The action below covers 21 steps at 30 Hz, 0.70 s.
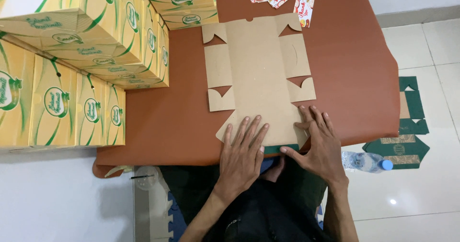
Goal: The person assembles a flat cardboard box by folding its sides and tucking in the flaps. They then place small snack packets inside the box and close the lid. Finally, they pick up another flat cardboard piece and begin folding it.
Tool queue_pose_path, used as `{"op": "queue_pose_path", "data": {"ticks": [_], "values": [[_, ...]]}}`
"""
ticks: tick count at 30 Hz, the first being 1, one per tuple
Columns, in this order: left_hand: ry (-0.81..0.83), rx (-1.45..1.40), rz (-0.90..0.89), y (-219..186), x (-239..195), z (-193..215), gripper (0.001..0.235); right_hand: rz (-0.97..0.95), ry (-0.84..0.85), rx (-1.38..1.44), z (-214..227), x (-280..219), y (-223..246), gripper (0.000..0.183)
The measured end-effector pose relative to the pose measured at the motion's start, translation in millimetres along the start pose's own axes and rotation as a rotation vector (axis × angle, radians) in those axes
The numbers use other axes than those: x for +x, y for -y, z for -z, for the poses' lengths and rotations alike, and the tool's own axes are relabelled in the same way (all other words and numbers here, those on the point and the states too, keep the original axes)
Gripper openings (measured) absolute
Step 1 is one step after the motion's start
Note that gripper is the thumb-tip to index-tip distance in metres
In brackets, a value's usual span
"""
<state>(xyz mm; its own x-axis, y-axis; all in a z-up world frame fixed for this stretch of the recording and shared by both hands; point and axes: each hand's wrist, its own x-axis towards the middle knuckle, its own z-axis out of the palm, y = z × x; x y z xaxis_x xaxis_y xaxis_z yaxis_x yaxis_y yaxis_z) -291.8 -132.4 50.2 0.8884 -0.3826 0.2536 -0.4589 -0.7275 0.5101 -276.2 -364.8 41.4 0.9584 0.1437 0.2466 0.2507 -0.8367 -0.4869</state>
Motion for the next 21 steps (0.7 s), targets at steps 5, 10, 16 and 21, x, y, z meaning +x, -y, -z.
{"op": "queue_pose_path", "data": {"ticks": [5,10,16,21], "values": [[0.016,0.056,-0.001,2.9,-0.9,-5.2,0.053,-0.052,-0.002,0.012,-6.0,-1.5,-0.7,0.074],[0.053,-0.142,0.005,6.5,-0.6,6.4,0.053,-0.129,-0.038,0.151,1.2,6.3,-3.8,0.080],[0.097,-0.344,0.044,12.2,-0.2,15.4,0.054,-0.275,-0.066,0.041,2.8,45.7,-9.0,0.083],[0.001,-0.480,0.075,19.7,-0.5,18.6,0.043,-0.015,-0.271,0.136,-20.1,55.3,-5.5,0.067]]}}
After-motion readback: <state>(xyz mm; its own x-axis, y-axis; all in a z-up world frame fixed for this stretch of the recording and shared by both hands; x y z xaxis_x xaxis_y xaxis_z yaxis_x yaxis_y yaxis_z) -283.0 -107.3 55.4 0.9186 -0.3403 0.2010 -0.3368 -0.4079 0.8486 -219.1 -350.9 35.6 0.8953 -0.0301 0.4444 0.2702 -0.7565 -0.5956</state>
